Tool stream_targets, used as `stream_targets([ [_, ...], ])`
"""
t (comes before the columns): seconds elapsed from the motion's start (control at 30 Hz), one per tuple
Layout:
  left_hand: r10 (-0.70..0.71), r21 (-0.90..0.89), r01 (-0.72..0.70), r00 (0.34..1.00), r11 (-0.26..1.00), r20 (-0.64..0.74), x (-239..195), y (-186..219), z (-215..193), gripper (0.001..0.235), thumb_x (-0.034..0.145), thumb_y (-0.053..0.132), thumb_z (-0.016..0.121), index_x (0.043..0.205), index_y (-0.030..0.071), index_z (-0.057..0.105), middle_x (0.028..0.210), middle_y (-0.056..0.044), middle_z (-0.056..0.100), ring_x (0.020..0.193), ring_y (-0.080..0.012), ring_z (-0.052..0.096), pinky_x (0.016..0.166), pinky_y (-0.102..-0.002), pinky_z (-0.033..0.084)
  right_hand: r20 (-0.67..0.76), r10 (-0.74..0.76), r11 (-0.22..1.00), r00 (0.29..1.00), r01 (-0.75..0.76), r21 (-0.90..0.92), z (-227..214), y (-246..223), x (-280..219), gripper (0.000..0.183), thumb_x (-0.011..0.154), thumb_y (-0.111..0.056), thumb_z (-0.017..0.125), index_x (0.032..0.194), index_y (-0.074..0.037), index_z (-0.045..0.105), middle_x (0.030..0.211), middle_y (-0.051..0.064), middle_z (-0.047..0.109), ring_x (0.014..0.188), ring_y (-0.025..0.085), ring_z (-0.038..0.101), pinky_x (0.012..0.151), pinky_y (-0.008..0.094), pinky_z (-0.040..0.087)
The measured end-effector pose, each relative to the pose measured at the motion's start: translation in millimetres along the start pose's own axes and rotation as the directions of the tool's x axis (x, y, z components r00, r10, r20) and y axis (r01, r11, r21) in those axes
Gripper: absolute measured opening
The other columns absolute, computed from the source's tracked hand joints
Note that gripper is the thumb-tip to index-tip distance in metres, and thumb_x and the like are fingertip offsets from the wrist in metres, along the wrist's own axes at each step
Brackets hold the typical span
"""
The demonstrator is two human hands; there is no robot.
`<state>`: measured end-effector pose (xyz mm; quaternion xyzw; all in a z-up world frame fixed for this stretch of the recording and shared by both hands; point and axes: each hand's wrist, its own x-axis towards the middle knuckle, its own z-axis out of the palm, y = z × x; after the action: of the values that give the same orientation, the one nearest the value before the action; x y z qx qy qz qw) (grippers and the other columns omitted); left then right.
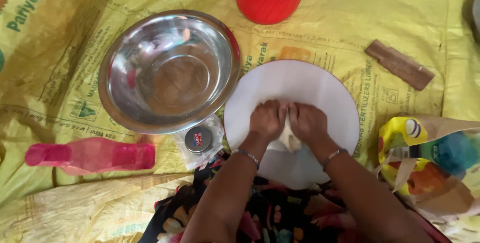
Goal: The person kneads a ball of dough in a metal bowl, adds water from a pink bottle, and continues kneading. The dough is then transferred to a white board and kneaded further by hand.
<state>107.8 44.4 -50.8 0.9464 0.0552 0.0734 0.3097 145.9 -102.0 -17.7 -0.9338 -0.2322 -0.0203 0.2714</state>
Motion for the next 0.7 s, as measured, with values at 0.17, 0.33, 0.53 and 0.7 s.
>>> stream_targets([
  [0.17, -0.160, -0.009, 0.162, 0.981, 0.987, 0.105, 47.3, 2.4, -8.5, 0.054, 0.106, 0.044, 0.034, 0.098, 0.008, 0.073, 0.099, -0.021, 0.075, 0.098, -0.0416, 0.069, 0.093, -0.052, 0.053, 0.140, 0.220, 0.973, 0.965, -0.208, -0.097, 15.6, 21.9, 46.8, 0.055, 0.107, -0.044, 0.042, 0.085, -0.008, 0.076, 0.084, 0.020, 0.074, 0.082, 0.043, 0.070, 0.078, 0.052, 0.057],
  [0.33, -0.231, 0.042, 0.227, 0.957, 0.973, 0.174, 62.6, 1.9, -11.8, 0.060, 0.107, 0.049, 0.031, 0.100, 0.007, 0.073, 0.102, -0.022, 0.074, 0.101, -0.0411, 0.068, 0.093, -0.053, 0.052, 0.171, 0.267, 0.958, 0.948, -0.242, -0.156, 20.9, 26.4, 64.4, 0.056, 0.106, -0.043, 0.041, 0.085, -0.007, 0.078, 0.082, 0.022, 0.072, 0.081, 0.044, 0.068, 0.078, 0.053, 0.055],
  [0.53, 0.046, 0.117, -0.057, 0.994, 0.992, 0.095, 11.7, 2.6, -6.8, 0.050, 0.102, 0.051, 0.049, 0.113, 0.004, 0.066, 0.110, -0.020, 0.068, 0.104, -0.0404, 0.066, 0.092, -0.052, 0.053, -0.268, -0.330, 0.943, 0.905, 0.331, -0.044, 12.0, 26.2, 10.6, 0.027, 0.102, -0.022, 0.053, 0.098, -0.001, 0.070, 0.091, 0.019, 0.072, 0.083, 0.039, 0.068, 0.075, 0.051, 0.055],
  [0.7, 0.226, 0.209, -0.277, 0.945, 0.938, 0.238, -60.5, 4.9, -11.5, 0.086, 0.089, 0.058, 0.062, 0.150, 0.001, 0.039, 0.137, -0.022, 0.051, 0.128, -0.0431, 0.048, 0.108, -0.056, 0.038, 0.058, -0.190, 0.965, 0.980, 0.197, -0.174, 1.3, 23.9, -53.5, 0.028, 0.096, -0.026, 0.058, 0.117, -0.009, 0.065, 0.107, 0.013, 0.069, 0.099, 0.035, 0.062, 0.092, 0.050, 0.047],
])
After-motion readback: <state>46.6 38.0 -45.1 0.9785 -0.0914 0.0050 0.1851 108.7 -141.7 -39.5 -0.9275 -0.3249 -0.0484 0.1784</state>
